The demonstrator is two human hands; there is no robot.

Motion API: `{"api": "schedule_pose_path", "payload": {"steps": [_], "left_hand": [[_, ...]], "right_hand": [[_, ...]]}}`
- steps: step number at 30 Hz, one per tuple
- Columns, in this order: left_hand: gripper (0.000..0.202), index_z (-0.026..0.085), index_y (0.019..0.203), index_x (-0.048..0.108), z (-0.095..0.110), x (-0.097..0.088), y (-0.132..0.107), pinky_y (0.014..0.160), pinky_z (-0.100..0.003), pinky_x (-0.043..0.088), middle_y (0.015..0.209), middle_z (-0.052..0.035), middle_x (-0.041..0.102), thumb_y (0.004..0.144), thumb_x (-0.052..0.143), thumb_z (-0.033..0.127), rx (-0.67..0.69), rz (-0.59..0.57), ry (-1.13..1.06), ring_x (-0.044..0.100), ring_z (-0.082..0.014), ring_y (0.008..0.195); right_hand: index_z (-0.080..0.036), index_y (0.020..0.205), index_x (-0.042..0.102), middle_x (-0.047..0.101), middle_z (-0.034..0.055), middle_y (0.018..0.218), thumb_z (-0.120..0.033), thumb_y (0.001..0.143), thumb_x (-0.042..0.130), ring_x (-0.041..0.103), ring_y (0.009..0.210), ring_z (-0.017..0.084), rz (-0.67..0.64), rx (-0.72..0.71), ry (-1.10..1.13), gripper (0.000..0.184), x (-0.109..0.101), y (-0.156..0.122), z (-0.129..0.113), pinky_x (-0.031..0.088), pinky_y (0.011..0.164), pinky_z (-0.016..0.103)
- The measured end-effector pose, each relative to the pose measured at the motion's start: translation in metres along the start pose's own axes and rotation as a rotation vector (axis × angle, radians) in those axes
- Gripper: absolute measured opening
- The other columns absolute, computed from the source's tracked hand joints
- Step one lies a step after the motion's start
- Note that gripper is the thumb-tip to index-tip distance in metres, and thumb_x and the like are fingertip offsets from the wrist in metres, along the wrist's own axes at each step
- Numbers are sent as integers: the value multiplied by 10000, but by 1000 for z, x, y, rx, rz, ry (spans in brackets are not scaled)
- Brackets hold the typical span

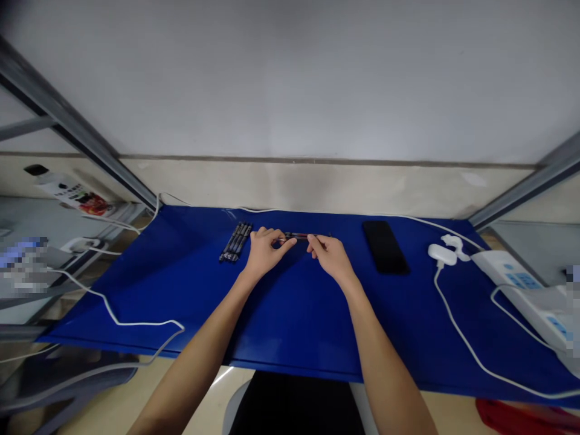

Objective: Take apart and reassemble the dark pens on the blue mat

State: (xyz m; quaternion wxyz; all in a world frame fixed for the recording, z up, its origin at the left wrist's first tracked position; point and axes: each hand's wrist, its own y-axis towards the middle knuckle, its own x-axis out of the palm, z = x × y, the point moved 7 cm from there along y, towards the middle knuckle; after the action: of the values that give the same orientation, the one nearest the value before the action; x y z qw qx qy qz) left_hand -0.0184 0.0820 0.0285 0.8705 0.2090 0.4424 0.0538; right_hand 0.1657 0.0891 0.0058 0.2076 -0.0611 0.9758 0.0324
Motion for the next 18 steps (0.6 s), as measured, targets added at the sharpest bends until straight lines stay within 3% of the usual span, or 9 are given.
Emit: {"api": "schedule_pose_path", "payload": {"steps": [7, 13, 18], "left_hand": [[377, 225, 771, 656, -12, -2, 2, 771, -336, 275, 671, -11, 608, 945, 466, 500, -72, 3, 8, 507, -191, 780], [402, 215, 753, 646, -20, -6, 5, 747, -311, 298, 622, 6, 553, 964, 424, 475, -108, 4, -21, 504, -169, 717], [394, 212, 754, 655, -16, -5, 5, 736, -308, 288, 618, 6, 559, 960, 439, 469, -85, -4, -19, 501, -168, 708]], "right_hand": [[-199, 878, 700, 665, 34, 745, -444, 888, 560, 611, 689, 177, 14, -107, 31, 282, 10, 0, -6, 448, 658, 300], [-207, 968, 710, 704, 54, 806, -441, 868, 583, 652, 748, 201, 74, -87, 53, 284, 2, 1, -1, 468, 682, 320], [-196, 815, 706, 674, 40, 700, -491, 888, 552, 625, 680, 182, 48, -78, 43, 341, -4, -1, -6, 459, 677, 308]]}}
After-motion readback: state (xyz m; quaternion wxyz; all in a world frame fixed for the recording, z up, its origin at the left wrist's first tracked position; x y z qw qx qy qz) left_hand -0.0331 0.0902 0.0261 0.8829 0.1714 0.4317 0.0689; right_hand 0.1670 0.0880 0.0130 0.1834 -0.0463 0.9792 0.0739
